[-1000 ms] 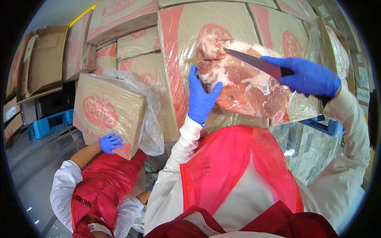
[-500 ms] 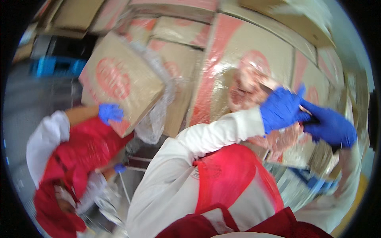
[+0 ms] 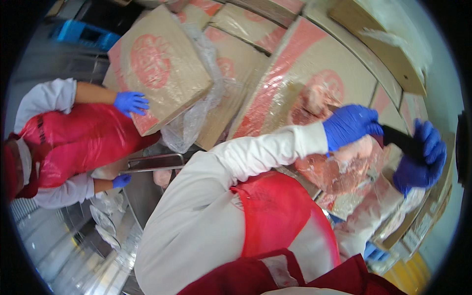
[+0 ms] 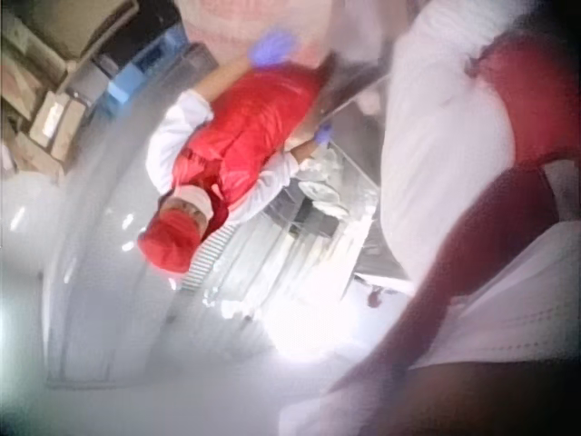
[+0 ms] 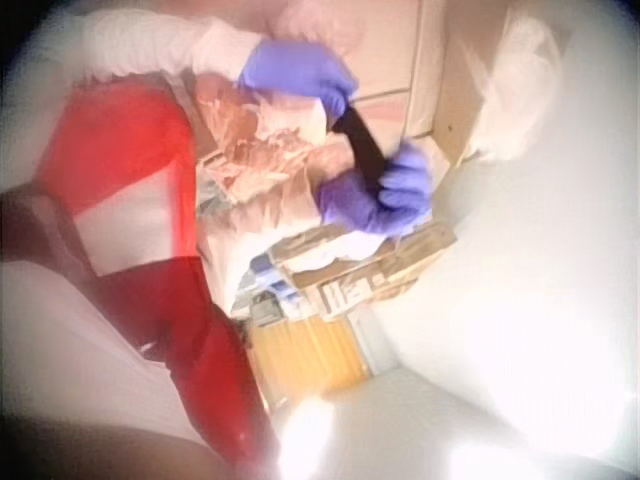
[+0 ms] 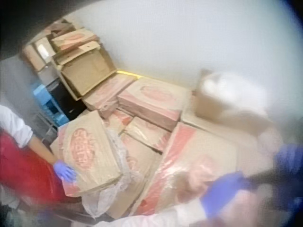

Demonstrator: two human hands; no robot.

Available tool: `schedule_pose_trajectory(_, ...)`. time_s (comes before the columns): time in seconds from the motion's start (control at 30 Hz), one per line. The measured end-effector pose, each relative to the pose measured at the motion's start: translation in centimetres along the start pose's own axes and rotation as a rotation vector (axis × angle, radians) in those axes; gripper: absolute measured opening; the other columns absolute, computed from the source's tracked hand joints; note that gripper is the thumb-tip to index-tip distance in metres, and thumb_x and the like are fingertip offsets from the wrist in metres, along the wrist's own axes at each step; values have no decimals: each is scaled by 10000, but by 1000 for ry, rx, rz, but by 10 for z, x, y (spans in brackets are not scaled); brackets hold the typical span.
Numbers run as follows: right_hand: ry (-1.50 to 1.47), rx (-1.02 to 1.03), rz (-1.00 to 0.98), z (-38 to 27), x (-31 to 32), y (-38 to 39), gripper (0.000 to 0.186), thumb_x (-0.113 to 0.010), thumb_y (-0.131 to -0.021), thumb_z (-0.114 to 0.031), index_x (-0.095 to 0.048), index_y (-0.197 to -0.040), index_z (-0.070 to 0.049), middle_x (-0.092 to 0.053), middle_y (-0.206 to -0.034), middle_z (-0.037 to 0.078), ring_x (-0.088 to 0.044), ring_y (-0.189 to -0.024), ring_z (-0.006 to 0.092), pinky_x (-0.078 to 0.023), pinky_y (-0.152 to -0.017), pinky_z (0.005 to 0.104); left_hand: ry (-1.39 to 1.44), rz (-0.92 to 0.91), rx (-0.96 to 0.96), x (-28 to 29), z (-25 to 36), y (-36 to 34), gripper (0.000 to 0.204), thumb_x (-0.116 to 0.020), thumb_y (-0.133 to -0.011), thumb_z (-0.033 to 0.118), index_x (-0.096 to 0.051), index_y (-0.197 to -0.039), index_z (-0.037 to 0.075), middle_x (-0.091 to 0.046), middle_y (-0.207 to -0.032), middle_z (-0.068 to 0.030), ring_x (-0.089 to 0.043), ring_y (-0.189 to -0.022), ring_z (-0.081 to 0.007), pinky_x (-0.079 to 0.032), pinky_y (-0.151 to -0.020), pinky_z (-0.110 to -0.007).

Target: The person unwraps a large piece of raw meat from plastic packaging and places it on a cardboard box. Using a knife, they trim fat and connective tissue from the meat surface, then move to a second piece and repeat the trimming process.

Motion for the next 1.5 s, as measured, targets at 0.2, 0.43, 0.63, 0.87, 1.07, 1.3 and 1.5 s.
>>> schedule_pose_trajectory(0.2, -34, -44, -30, 23, -54, -11, 349, -519, -919, -215, -379, -608, -143, -384, -524, -27, -313, -420, 84, -268, -451, 266, 4, 78, -17, 30, 14, 17, 81, -660, -842, 123, -665, -894, 61, -647, -779, -128, -629, -703, -301, -486, -624, -356)
schedule_pose_trajectory(0.43, -39, -94, -674, 10, -72, 22, 229, -669, -853, -248, -579, -681, -126, -545, -617, 22, -547, -485, 176, -463, -451, 299, -224, -25, -127, 12, 19, 87, 403, -722, -741, 61, -576, -1115, 20, -641, -1090, -128, -628, -1045, -310, -500, -934, -432)
schedule_pose_trajectory(0.63, 191, -196, -782, 1, -85, 69, 319, -673, -795, -277, -501, -564, -139, -506, -560, -2, -515, -454, 149, -413, -440, 277, -231, -63, -218, 6, 33, 113, 455, -732, -736, 107, -533, -1131, 3, -586, -1188, -200, -582, -1111, -391, -454, -973, -540)
schedule_pose_trajectory(0.87, 455, -163, -876, -11, -82, 122, 308, -695, -704, -303, -506, -543, -120, -522, -587, 29, -560, -579, 237, -352, -517, 387, -316, -72, -262, -6, 39, 127, 380, -698, -783, 95, -550, -1128, 30, -596, -1181, -168, -584, -1113, -371, -469, -968, -514)
schedule_pose_trajectory(1.07, 482, 257, -1042, -4, -101, 166, 176, -670, -657, -127, -509, -587, -123, -441, -604, 24, -475, -515, 185, -298, -421, 310, -397, -92, -411, -18, 19, 149, 441, -746, -677, 80, -561, -1078, 73, -624, -1134, -121, -606, -1090, -351, -498, -946, -482)
schedule_pose_trajectory(1.3, 608, 625, -1286, 33, -98, 236, 238, -654, -627, -159, -427, -558, -134, -381, -539, -4, -427, -465, 156, -283, -388, 303, -560, -273, -556, -23, -6, 160, 387, -628, -779, 52, -576, -1162, 76, -617, -1187, -125, -602, -1117, -332, -508, -951, -425)
schedule_pose_trajectory(1.5, 685, 367, -1395, 65, -91, 256, 255, -605, -771, -285, -525, -594, -120, -535, -544, 56, -552, -480, 262, -425, -424, 383, -581, -324, -477, -32, -9, 157, 372, -614, -824, 50, -586, -1195, 45, -617, -1204, -112, -591, -1137, -310, -493, -962, -381)
Point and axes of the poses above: each hand's wrist, its own y-axis away from the middle knuckle, its own x-axis out of the back of the hand, z = x × y, the point moved 6 cm from there along -y, towards the middle knuckle
